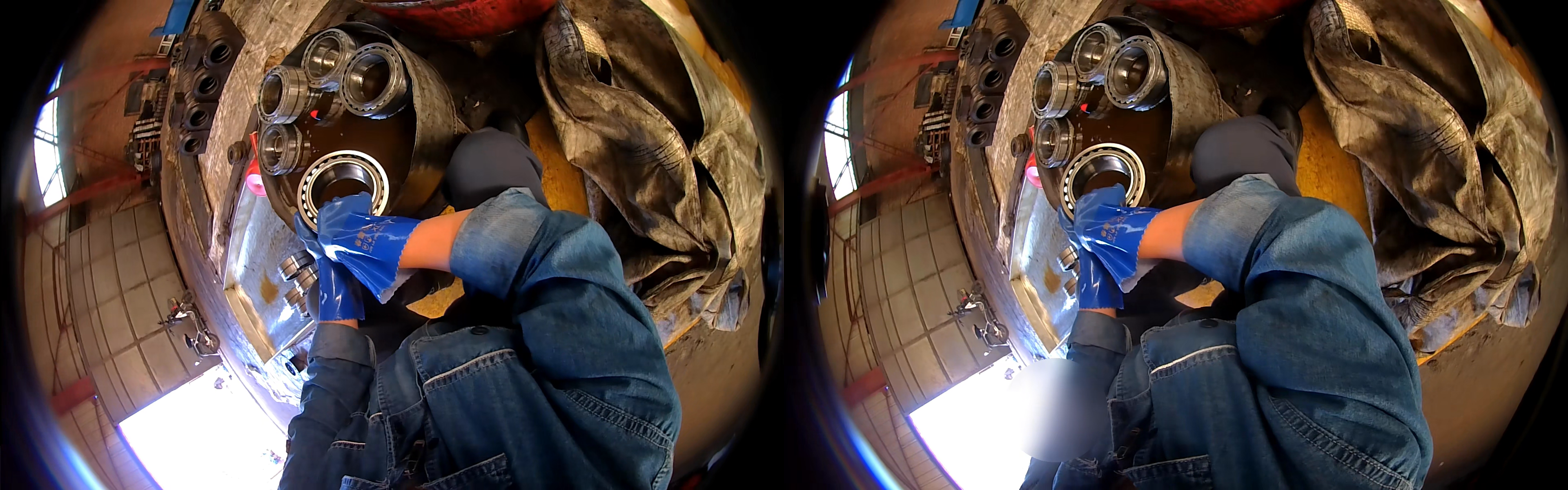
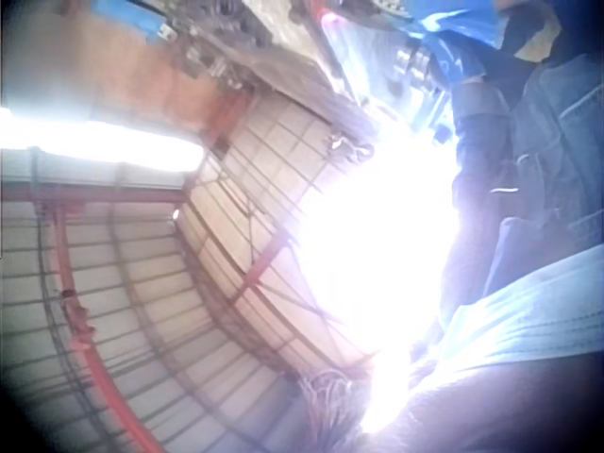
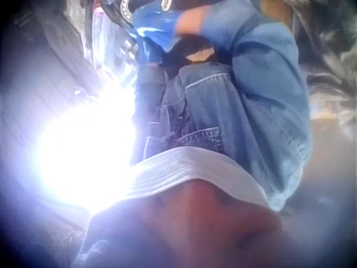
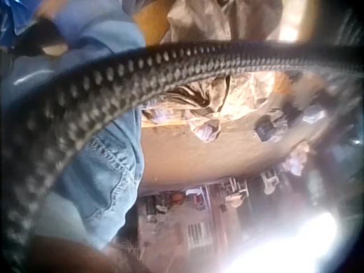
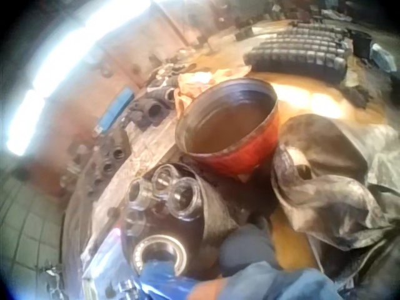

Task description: The person scrubs a metal bearing with a red-handled brush while holding it over a container of dark liquid. They repeatedly dip the bearing into the liquid and scrub it, then place the cleaned bearing onto a metal tray alongside other bearings.

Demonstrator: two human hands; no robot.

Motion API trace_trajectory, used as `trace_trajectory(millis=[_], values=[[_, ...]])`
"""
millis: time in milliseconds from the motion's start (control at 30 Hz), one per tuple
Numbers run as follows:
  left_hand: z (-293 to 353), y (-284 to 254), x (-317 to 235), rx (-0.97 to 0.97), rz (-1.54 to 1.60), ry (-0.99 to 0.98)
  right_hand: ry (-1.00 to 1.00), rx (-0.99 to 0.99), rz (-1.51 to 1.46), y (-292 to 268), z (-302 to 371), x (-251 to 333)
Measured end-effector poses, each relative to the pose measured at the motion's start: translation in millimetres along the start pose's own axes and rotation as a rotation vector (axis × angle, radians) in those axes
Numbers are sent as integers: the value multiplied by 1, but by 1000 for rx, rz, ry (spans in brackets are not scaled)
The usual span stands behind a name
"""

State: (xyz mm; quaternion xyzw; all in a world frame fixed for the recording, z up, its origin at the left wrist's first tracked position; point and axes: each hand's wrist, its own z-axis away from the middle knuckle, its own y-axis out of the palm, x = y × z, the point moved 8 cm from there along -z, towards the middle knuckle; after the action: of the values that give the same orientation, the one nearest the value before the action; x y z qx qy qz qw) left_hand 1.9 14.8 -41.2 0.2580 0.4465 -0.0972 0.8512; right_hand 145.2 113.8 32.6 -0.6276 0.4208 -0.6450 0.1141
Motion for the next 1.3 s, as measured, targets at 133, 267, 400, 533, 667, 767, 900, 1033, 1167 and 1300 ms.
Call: trace_trajectory(millis=[133,267,400,533,667,767,900,1033,1167,1300], values=[[1,-4,-1,4,-10,-1,3,-1,-1,-1,3,-2],[6,-5,-3,10,-16,2,14,2,-5,-4,7,-5],[9,-6,-8,-2,-15,9,5,13,-9,-6,7,-7],[1,0,6,17,10,7,6,48,-1,-2,4,-17],[7,0,-5,55,4,127,-34,119,-43,1,-5,2],[16,17,-7,93,-367,475,-26,225,-88,5,-13,6],[34,54,14,-36,263,58,-91,187,-138,-8,-11,3],[27,79,34,346,430,123,0,189,-238,-15,-5,-30],[39,77,37,505,636,163,88,229,-451,-11,0,-18],[66,77,0,370,550,-68,224,71,-410,-18,4,-19]])
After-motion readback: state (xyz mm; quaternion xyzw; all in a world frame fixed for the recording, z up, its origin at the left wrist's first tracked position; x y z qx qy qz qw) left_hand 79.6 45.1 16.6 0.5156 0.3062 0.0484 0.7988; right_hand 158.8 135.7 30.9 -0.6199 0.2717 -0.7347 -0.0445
